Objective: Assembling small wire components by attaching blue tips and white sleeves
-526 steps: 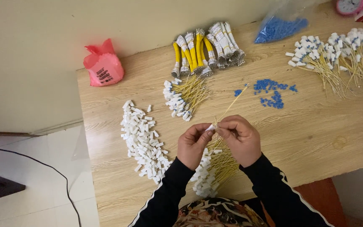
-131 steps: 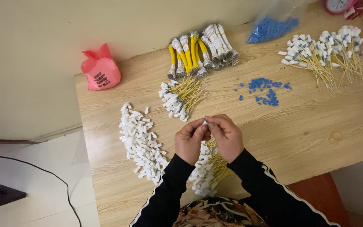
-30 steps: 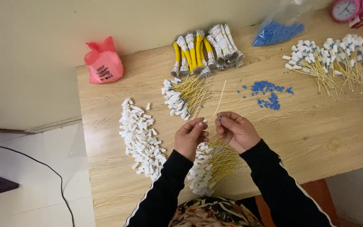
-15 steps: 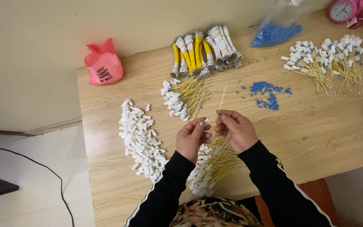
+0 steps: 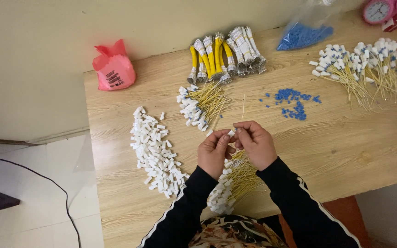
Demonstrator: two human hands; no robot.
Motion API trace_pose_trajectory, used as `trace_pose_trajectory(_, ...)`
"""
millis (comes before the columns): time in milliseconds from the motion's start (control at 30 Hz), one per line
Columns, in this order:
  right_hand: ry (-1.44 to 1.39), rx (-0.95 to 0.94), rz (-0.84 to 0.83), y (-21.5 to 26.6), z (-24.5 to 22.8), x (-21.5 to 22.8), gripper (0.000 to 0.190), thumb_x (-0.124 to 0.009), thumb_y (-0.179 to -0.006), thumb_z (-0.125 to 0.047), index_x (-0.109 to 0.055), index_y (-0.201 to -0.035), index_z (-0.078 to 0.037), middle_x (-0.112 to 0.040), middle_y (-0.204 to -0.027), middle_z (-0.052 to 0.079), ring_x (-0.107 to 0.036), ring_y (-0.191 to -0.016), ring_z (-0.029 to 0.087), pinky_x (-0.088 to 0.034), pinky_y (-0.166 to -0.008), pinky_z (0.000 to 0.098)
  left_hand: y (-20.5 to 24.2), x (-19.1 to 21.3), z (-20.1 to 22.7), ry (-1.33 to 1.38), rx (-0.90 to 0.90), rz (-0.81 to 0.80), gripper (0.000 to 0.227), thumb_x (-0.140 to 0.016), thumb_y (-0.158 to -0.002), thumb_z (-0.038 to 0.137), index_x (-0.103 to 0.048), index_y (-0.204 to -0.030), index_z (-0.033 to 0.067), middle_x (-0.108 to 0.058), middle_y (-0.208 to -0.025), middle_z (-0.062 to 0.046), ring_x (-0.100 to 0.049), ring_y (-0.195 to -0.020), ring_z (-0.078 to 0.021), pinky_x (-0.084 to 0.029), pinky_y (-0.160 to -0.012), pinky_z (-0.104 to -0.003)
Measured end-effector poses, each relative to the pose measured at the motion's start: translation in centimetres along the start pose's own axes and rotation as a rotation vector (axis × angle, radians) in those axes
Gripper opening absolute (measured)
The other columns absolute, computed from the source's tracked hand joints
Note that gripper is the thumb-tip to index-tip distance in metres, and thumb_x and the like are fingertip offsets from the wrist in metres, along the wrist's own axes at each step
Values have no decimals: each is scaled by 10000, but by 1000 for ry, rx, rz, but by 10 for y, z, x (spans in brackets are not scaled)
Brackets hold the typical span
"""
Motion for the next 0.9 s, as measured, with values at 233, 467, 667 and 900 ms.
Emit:
trace_pose_trajectory(233,106,86,49,6,-16,-6,154,-559,-938,-51,-665,-1039,-5,-631,-705,119,-528,-582,109,-510,-490,242,4,-6,8,-29,-65,15,181,-574,-968,120,-645,-1102,20,-705,-880,-130,-668,-591,-140,-513,-435,-174)
trace_pose_trajectory(467,-32,58,139,10,-4,-5,170,-541,-953,-63,-655,-1061,1,-632,-721,127,-531,-599,115,-570,-513,288,5,-8,12,-29,-77,35,160,-556,-972,97,-645,-1087,29,-714,-881,-120,-690,-606,-161,-486,-421,-176)
trace_pose_trajectory(667,4,132,160,15,-17,-13,179,-549,-944,-43,-663,-1069,16,-670,-828,173,-597,-642,149,-614,-556,365,-1,2,4,-58,-61,86,151,-558,-969,95,-660,-1069,43,-716,-883,-98,-680,-597,-153,-475,-415,-165)
trace_pose_trajectory(900,-21,261,95,13,-15,-25,214,-537,-934,15,-655,-1111,42,-635,-929,199,-669,-772,220,-619,-624,411,-7,11,20,-122,-81,127,154,-562,-959,69,-675,-1045,10,-709,-850,-118,-686,-632,-175,-519,-453,-199)
Point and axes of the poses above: each hand's wrist, its own y-axis away from the middle knuckle, its own x-axis out of the back of the hand, z = x × y, the point moved 10 cm from there along -y, towards the middle knuckle
